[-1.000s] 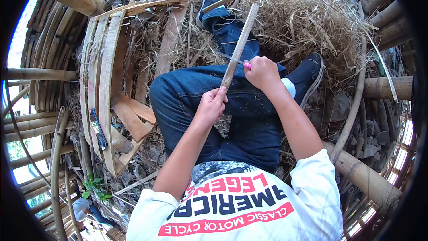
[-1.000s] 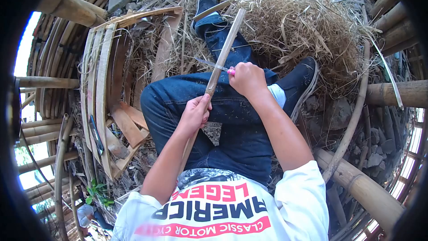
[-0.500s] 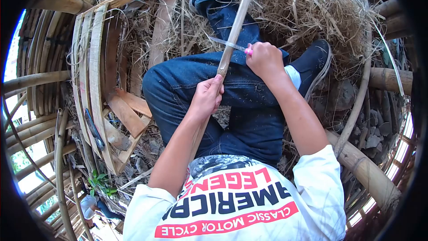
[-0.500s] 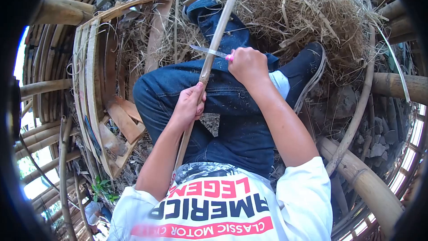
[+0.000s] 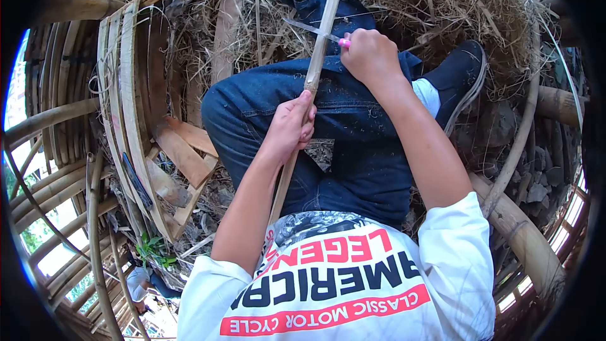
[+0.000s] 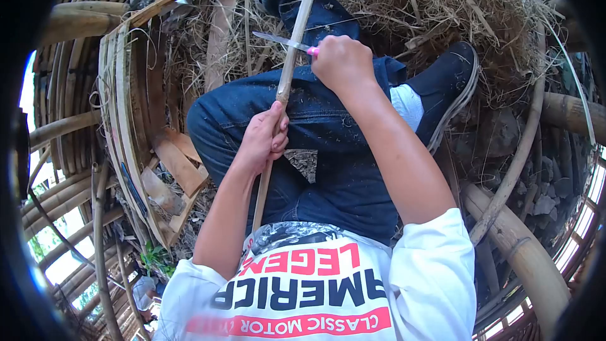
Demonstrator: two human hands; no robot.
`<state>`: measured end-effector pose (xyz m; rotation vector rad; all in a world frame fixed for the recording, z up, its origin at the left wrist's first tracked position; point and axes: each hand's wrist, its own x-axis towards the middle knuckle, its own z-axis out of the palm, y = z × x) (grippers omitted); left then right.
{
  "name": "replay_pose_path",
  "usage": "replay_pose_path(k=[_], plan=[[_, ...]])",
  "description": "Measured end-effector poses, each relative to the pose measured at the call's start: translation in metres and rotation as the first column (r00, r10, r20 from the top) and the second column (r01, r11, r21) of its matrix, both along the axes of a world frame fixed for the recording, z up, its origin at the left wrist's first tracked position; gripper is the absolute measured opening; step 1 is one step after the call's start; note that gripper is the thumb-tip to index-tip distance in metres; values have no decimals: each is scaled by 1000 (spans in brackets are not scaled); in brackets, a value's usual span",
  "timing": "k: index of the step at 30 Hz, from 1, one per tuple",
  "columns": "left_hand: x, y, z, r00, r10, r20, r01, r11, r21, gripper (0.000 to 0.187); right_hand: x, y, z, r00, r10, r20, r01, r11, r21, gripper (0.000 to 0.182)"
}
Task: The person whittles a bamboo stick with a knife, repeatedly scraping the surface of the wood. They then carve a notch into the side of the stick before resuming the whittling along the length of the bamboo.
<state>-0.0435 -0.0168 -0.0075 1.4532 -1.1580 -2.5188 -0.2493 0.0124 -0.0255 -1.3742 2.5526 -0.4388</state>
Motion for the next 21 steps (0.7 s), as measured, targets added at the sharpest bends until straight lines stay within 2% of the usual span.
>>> replay_pose_path(k=[7, 10, 12, 16, 21], plan=[[-2, 2, 1, 997, -75, 30, 75, 997, -9, 45, -11, 22, 2, 996, 3, 84, -12, 994, 111, 28], [-1, 2, -1, 999, -28, -19, 28, 1000, -13, 44, -6, 1, 2, 997, 17, 72, -22, 998, 66, 28], [2, -3, 0, 1000, 1, -25, 0, 998, 60, 44, -6, -3, 6, 994, 37, 102, -45, 996, 74, 28], [0, 0, 5, 998, -66, 19, 66, 998, 7, 44, -12, 18, 10, 996, 12, 91, -24, 991, 134, 28], [-1, 4, -3, 999, -35, -22, 35, 999, -1, 44, -8, 10, 7, 999, 9, 51, -14, 994, 105, 29]])
